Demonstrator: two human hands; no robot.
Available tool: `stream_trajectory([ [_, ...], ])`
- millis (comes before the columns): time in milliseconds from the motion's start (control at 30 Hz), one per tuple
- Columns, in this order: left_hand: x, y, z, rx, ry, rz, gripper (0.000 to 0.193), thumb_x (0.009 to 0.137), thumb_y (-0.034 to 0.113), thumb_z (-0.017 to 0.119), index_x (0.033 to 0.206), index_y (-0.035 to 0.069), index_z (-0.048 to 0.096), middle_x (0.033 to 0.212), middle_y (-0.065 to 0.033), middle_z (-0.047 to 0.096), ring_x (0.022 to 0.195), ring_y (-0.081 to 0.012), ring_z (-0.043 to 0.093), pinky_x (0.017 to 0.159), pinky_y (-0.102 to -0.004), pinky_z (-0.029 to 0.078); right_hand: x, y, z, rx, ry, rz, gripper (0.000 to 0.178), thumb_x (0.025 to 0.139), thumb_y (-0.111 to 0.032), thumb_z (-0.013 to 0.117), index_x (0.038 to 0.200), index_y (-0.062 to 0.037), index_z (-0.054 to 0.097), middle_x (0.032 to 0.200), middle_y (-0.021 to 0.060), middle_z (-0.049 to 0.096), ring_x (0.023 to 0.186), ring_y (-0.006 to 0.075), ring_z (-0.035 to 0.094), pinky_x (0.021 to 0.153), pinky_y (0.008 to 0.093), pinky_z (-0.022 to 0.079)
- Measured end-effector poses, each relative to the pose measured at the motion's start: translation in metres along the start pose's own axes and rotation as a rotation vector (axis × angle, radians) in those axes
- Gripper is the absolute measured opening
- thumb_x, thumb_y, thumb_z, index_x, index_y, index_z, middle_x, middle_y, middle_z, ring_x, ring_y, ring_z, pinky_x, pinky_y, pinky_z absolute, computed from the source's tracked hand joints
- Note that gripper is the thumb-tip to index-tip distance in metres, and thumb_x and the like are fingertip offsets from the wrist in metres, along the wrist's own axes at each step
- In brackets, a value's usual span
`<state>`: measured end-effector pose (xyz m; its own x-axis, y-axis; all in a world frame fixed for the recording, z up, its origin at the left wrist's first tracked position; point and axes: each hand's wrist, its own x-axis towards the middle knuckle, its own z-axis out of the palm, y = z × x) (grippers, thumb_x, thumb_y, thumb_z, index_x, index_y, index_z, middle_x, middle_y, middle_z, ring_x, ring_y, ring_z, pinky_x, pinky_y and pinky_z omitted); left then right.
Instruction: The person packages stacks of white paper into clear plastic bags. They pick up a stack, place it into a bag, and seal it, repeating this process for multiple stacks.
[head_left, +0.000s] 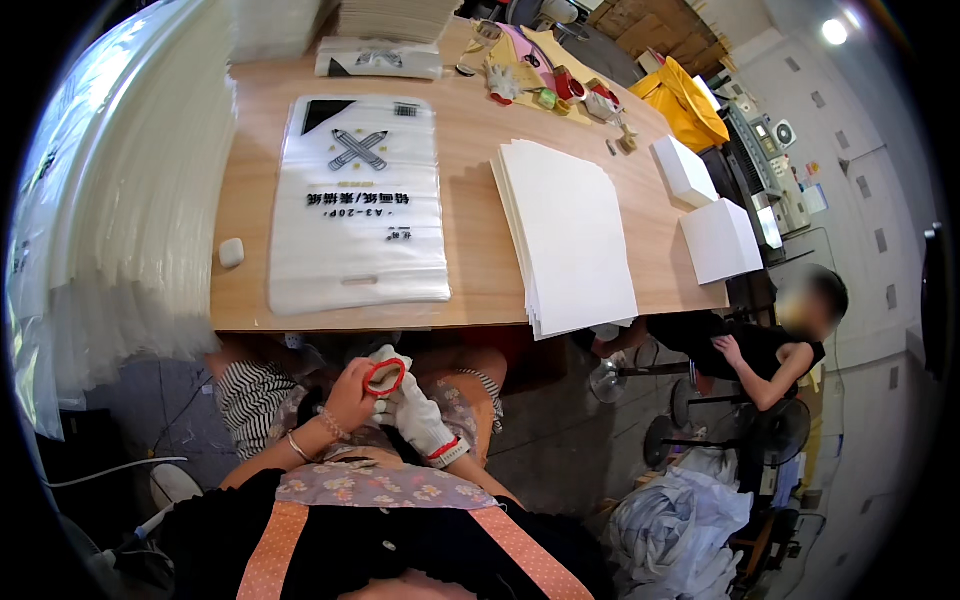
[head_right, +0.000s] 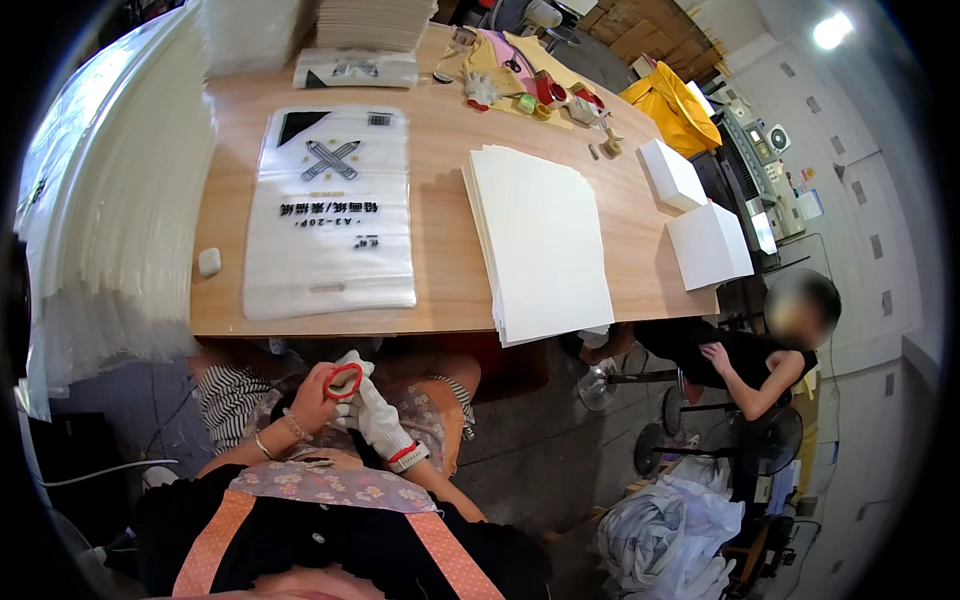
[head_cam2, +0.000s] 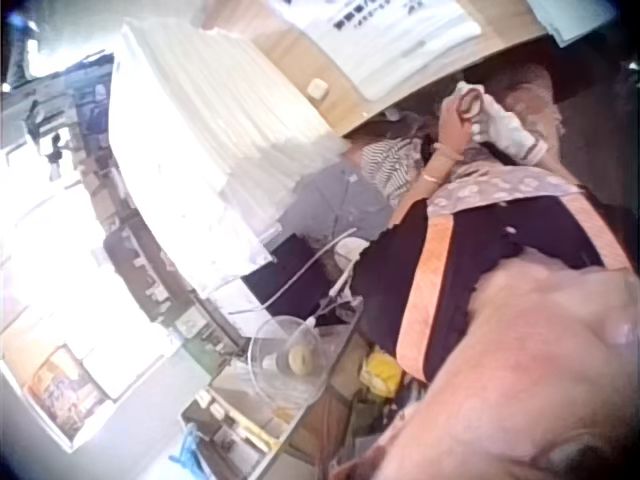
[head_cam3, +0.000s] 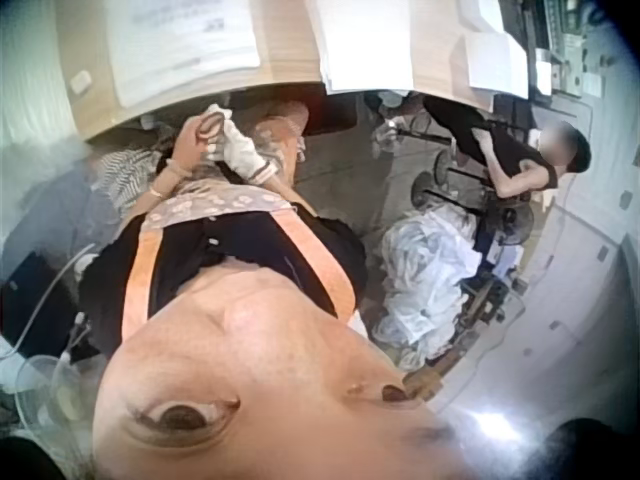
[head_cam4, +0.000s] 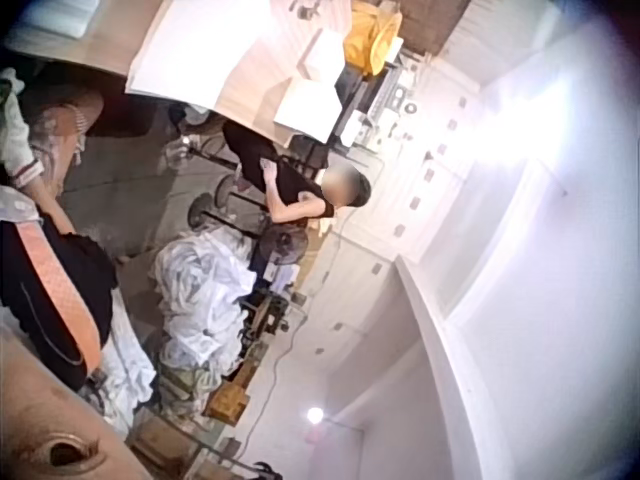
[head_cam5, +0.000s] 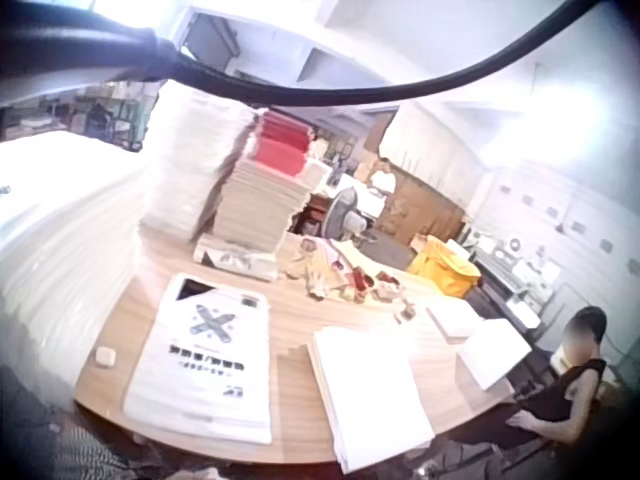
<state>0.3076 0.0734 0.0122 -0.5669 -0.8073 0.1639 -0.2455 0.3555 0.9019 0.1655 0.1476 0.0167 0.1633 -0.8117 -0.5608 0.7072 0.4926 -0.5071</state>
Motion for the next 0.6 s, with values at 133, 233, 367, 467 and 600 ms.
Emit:
stream_trajectory([
  [133, -0.012, -0.011, 0.003, 0.126, -0.057, -0.022, 0.038, 0.072, 0.006, 0.059, 0.107, -0.003, 0.048, 0.108, -0.019, 0.049, 0.097, -0.0375, 0.052, 0.083, -0.0396, 0.044, 0.013, 0.018, -0.015, -0.088, 0.055, 0.05, 0.042, 0.089, -0.049, 0.045, 0.117, -0.0184, 0.048, 0.102, 0.0002, 0.057, 0.084, 0.0143, 0.056, 0.077, 0.0362, 0.047],
  [233, -0.019, -0.015, 0.002, 0.158, -0.076, -0.068, 0.038, 0.071, 0.007, 0.061, 0.106, -0.003, 0.048, 0.109, -0.0186, 0.048, 0.096, -0.0368, 0.052, 0.082, -0.0403, 0.045, 0.016, 0.016, -0.013, -0.124, 0.054, 0.109, 0.041, 0.088, -0.048, 0.048, 0.117, -0.0184, 0.048, 0.102, -0.0004, 0.055, 0.082, 0.0137, 0.054, 0.077, 0.0377, 0.047],
  [367, -0.026, -0.017, -0.002, 0.258, -0.106, -0.078, 0.034, 0.07, 0.007, 0.061, 0.101, -0.002, 0.051, 0.109, -0.018, 0.048, 0.095, -0.0366, 0.053, 0.081, -0.0409, 0.046, 0.019, 0.021, -0.01, -0.147, 0.085, 0.13, 0.041, 0.088, -0.044, 0.05, 0.119, -0.0172, 0.049, 0.102, -0.0005, 0.055, 0.082, 0.0132, 0.054, 0.077, 0.0352, 0.047],
  [467, -0.029, -0.02, -0.001, 0.345, -0.156, -0.067, 0.031, 0.069, 0.006, 0.061, 0.098, 0.0, 0.052, 0.108, -0.0171, 0.048, 0.095, -0.0362, 0.053, 0.08, -0.0409, 0.046, 0.04, 0.039, -0.025, -0.251, 0.052, -0.031, 0.038, 0.09, -0.038, 0.051, 0.12, -0.0158, 0.05, 0.102, -0.0007, 0.056, 0.084, 0.0132, 0.054, 0.075, 0.0322, 0.048],
  [600, -0.033, -0.034, 0.005, 0.319, -0.163, -0.037, 0.031, 0.068, 0.008, 0.06, 0.098, 0.002, 0.053, 0.107, -0.0159, 0.05, 0.097, -0.0343, 0.052, 0.082, -0.0419, 0.045, 0.038, 0.037, -0.03, -0.327, 0.122, -0.106, 0.033, 0.09, -0.031, 0.051, 0.119, -0.0142, 0.051, 0.103, 0.0012, 0.056, 0.086, 0.0132, 0.055, 0.072, 0.0313, 0.05],
])
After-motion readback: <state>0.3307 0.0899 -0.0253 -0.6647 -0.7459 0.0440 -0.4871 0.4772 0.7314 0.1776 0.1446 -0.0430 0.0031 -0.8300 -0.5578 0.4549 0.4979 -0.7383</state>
